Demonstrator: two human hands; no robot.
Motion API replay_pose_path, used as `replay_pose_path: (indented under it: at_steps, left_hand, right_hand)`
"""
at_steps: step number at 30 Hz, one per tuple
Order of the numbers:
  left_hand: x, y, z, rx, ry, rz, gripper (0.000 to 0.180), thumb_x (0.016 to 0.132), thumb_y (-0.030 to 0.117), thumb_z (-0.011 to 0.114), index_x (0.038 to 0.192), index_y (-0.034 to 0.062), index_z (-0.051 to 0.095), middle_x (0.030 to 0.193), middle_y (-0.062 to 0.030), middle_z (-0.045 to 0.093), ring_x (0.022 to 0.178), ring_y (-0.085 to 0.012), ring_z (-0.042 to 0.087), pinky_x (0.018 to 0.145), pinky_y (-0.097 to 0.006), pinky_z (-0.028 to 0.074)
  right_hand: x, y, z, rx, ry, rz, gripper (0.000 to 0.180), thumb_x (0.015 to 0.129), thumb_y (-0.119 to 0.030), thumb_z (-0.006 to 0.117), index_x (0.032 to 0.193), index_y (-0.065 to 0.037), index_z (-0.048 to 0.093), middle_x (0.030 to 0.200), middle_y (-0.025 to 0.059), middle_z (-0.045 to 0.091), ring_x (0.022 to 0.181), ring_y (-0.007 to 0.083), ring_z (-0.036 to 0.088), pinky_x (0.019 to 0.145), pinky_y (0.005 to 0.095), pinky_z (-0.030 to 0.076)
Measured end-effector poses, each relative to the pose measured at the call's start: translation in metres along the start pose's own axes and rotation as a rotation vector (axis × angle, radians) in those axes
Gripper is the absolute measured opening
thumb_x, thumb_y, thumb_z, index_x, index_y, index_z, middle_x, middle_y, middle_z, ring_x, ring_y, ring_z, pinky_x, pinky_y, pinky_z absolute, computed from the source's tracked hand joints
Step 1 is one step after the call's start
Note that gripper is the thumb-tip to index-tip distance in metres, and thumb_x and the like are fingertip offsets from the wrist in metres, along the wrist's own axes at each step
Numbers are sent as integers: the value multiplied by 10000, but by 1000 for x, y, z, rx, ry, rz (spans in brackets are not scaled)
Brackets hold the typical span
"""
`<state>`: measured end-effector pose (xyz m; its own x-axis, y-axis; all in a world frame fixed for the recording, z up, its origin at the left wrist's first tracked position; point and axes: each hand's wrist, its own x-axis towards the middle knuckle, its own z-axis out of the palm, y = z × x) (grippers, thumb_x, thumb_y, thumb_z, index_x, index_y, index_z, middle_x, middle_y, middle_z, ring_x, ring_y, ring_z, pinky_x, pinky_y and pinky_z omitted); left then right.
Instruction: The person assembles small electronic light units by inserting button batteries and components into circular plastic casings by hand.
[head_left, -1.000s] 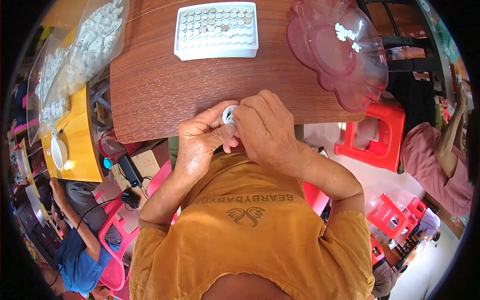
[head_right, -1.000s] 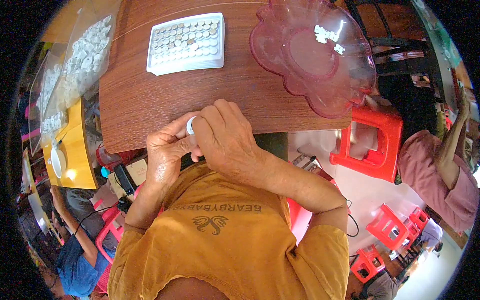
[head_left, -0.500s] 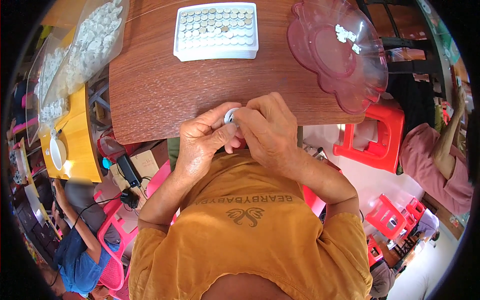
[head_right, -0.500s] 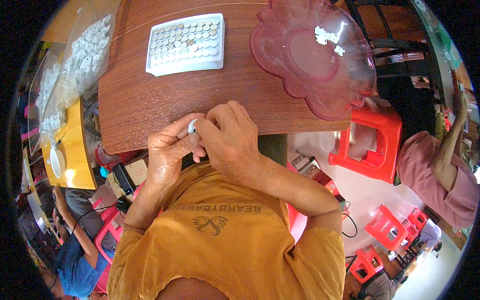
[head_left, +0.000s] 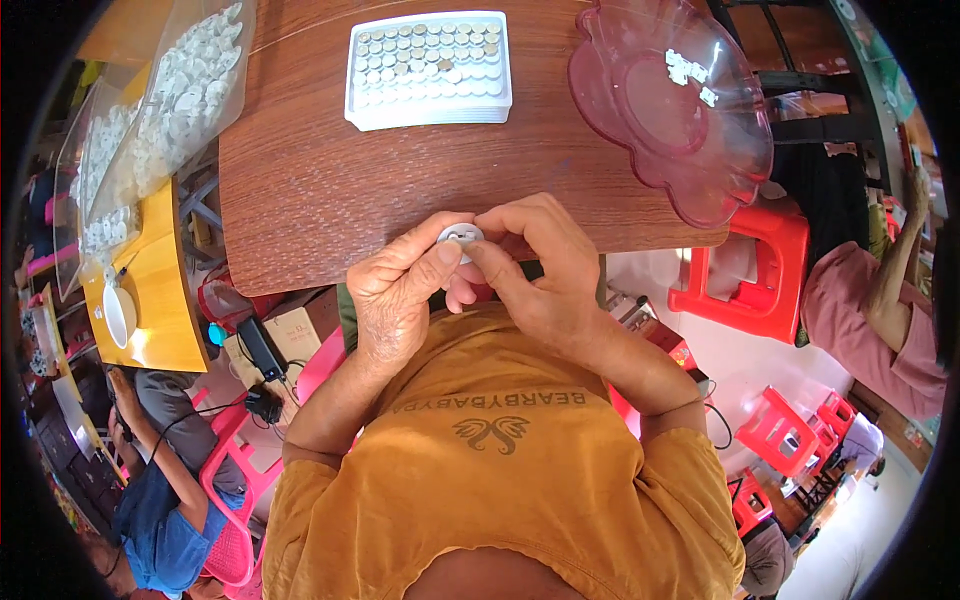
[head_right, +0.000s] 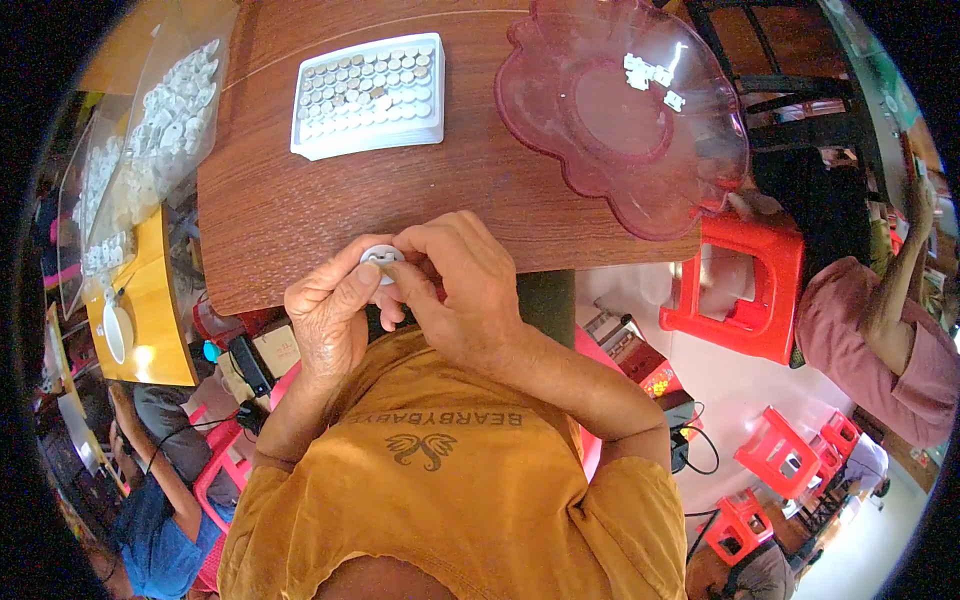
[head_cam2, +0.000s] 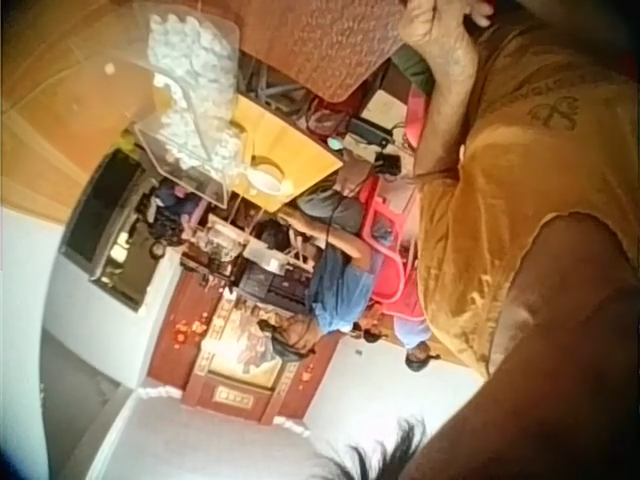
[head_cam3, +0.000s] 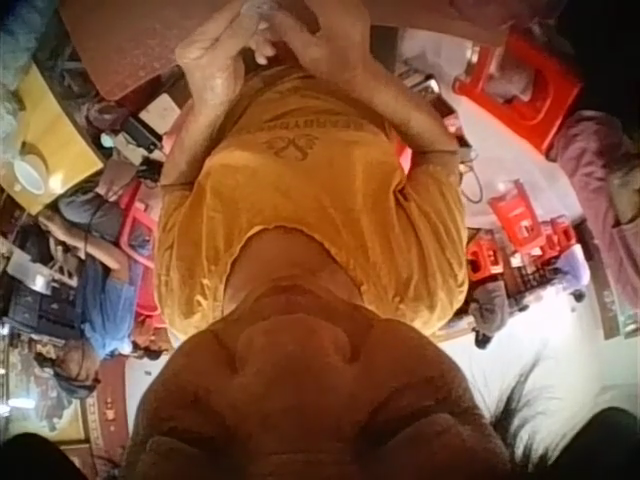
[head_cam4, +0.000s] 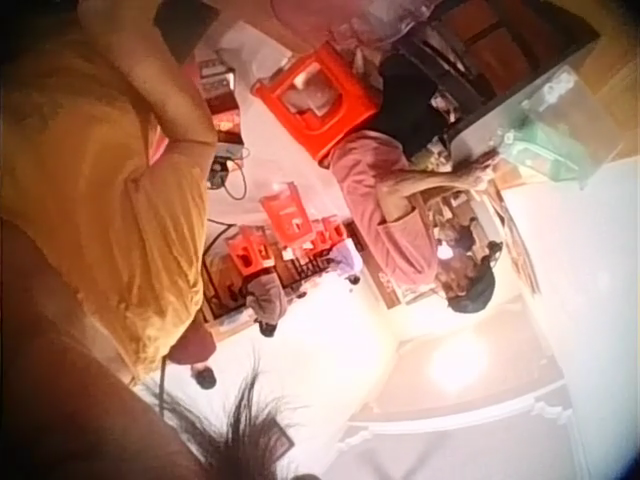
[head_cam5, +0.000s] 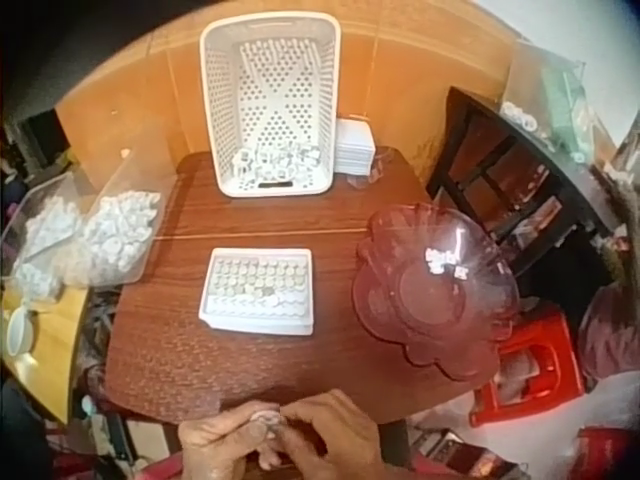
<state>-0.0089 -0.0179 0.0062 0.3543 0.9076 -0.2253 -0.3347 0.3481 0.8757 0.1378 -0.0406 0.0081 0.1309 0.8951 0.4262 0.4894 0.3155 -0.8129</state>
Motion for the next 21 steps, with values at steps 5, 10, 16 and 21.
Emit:
replay_pose_path:
  at_steps: [5, 10, 16, 21]
  left_hand:
    - [-4, -2, 3, 23, 61, 55, 250, 874, 45, 596, 1087, -86, 601, 810, -107, 638, 589, -106, 562, 530, -201, 463]
    - [-5, -9, 3, 36, 67, 155, 233, 866, 27, 599, 1071, -86, 609, 787, -100, 637, 584, -104, 558, 535, -200, 462]
    - [4, 1, 1, 35, 66, 7, 260, 870, 33, 593, 1106, -75, 593, 788, -99, 642, 585, -96, 560, 534, -202, 472]
    - [5, 5, -7, 144, 76, -12, 328, 873, 22, 571, 1199, -16, 557, 813, -87, 645, 624, -80, 563, 545, -189, 470]
  right_hand:
    - [-1, -2, 3, 256, -17, 212, 146, 713, 29, 672, 818, -23, 585, 712, 63, 550, 574, 146, 517, 476, 271, 400]
    - [-8, 2, 11, 354, 15, 254, 137, 713, 41, 664, 802, -17, 578, 711, 57, 544, 591, 130, 529, 488, 251, 411]
    - [2, -7, 9, 582, -4, 550, 78, 794, 23, 630, 822, 0, 561, 734, 25, 576, 633, 54, 555, 535, 207, 447]
    - [7, -4, 13, 672, -16, 638, 70, 826, -4, 620, 853, 17, 558, 763, 18, 599, 659, 49, 555, 562, 202, 455]
